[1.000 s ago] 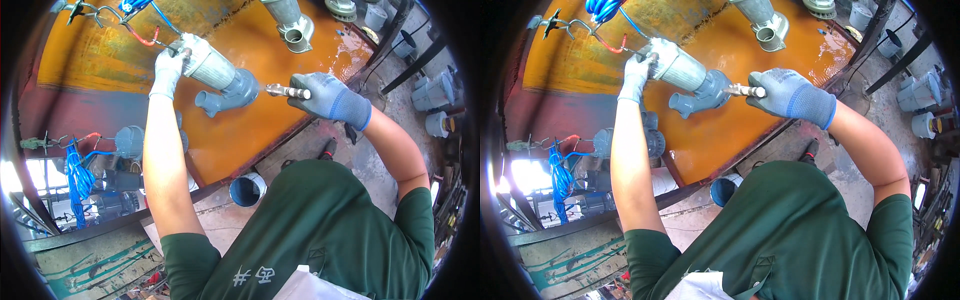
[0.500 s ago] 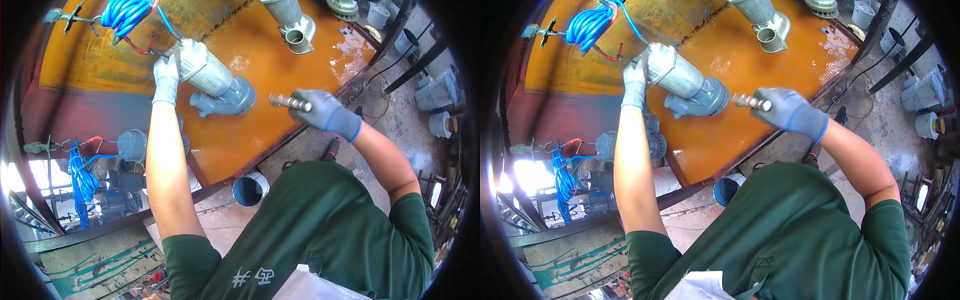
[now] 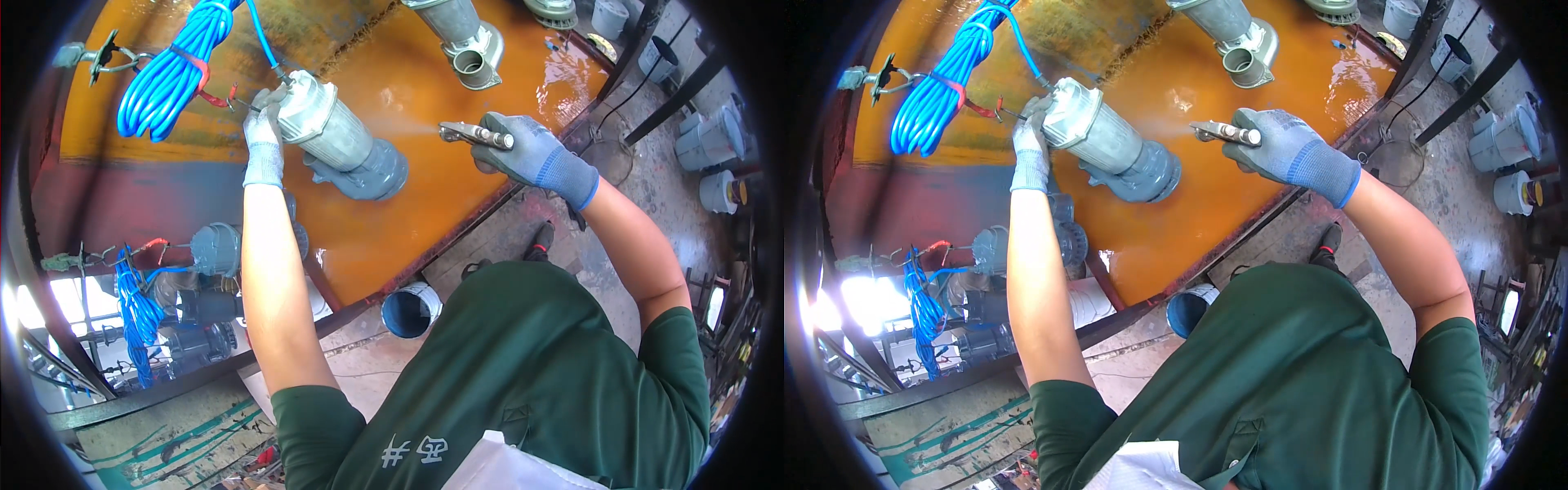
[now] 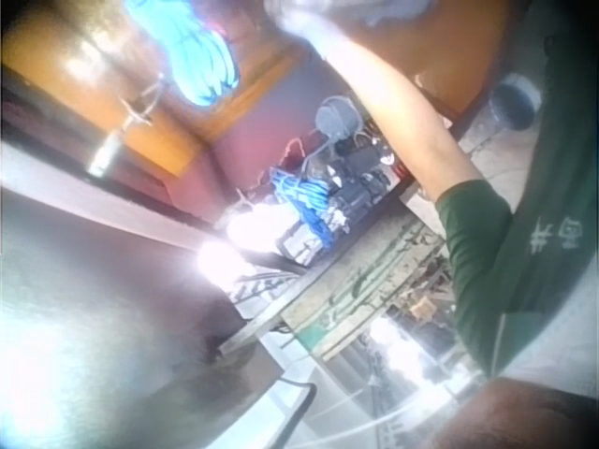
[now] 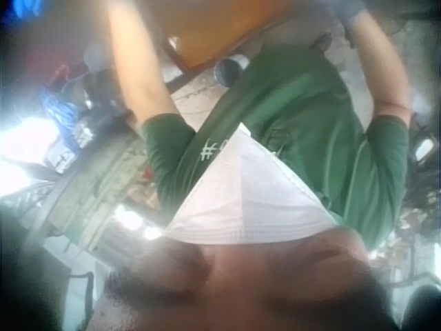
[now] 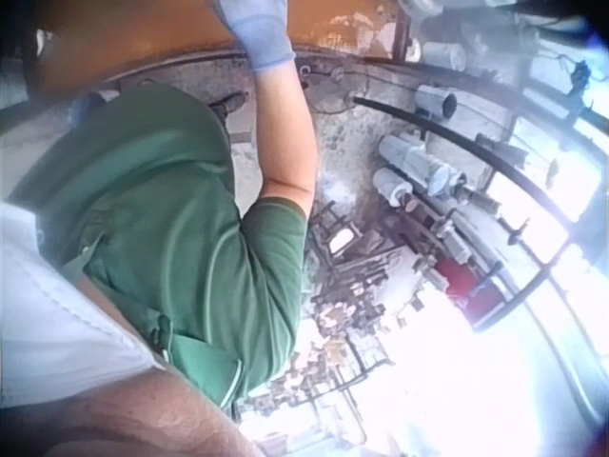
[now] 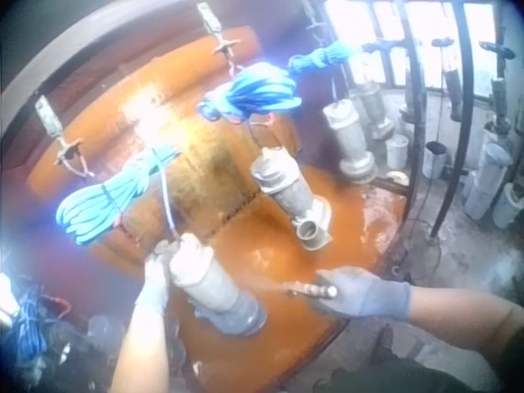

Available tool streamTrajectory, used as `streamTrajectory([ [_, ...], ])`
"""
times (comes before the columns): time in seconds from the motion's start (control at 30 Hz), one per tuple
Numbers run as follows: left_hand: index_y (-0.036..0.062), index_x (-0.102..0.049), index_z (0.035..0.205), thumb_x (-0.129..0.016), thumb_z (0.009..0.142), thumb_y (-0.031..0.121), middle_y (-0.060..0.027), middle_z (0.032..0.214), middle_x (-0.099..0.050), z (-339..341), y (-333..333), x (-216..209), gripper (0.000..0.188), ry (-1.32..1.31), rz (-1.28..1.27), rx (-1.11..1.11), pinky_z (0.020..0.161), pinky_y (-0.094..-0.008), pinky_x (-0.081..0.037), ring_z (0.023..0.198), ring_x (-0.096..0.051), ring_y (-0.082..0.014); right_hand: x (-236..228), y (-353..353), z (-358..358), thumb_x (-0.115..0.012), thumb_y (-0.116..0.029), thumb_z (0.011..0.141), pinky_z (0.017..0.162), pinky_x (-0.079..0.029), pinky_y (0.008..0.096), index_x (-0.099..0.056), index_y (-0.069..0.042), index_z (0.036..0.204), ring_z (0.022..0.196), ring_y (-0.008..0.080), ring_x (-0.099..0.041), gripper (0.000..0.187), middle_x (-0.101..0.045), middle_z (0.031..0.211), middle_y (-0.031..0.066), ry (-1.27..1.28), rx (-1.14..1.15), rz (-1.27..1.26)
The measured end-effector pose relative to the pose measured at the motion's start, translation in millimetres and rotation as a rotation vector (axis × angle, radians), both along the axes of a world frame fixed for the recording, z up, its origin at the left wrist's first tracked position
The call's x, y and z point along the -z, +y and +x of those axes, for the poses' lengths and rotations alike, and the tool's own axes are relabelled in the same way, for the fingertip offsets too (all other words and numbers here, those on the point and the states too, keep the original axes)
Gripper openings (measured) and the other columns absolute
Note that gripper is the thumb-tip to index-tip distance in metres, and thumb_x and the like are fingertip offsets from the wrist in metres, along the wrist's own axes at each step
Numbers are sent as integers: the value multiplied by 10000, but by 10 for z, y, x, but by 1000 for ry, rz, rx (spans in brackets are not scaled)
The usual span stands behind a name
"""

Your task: The person uses a spray gun to apply a grey coating to industrial pumps hanging from a rack, moving the gun to cover the bodies and bases while holding blue cables aside to reach all surfaces.

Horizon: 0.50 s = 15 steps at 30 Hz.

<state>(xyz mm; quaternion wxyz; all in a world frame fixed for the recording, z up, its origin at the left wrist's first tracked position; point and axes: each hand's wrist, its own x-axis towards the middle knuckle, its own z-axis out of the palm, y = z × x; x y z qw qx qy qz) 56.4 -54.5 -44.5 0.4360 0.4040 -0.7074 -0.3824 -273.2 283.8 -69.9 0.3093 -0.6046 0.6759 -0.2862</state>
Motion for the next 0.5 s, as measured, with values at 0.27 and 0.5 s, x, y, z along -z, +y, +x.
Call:
streamTrajectory([
  [0.27, -84, -634, 1334, -475, 853, 20, -220, 1261, -707, -129, -36, -72, 517, 161, 228, 149, 1006, -387, -594, 1187, -691, -322, 116, 49, -73, -688, -373, 958, 753, -574, 432, -665, -77, 981, 788, 284, -750, 298, -750, 801, 100, -5, 24, -29],
  [0.5, -81, -556, 1450, -460, 885, 68, -241, 1385, -618, -132, -50, -35, 593, 174, 287, 83, 1095, -449, -532, 1253, -644, -339, 400, 96, -158, -725, -358, 963, 772, -550, 501, -638, -92, 1022, 837, 378, -712, 287, -709, 815, 151, -57, -104, -151],
])
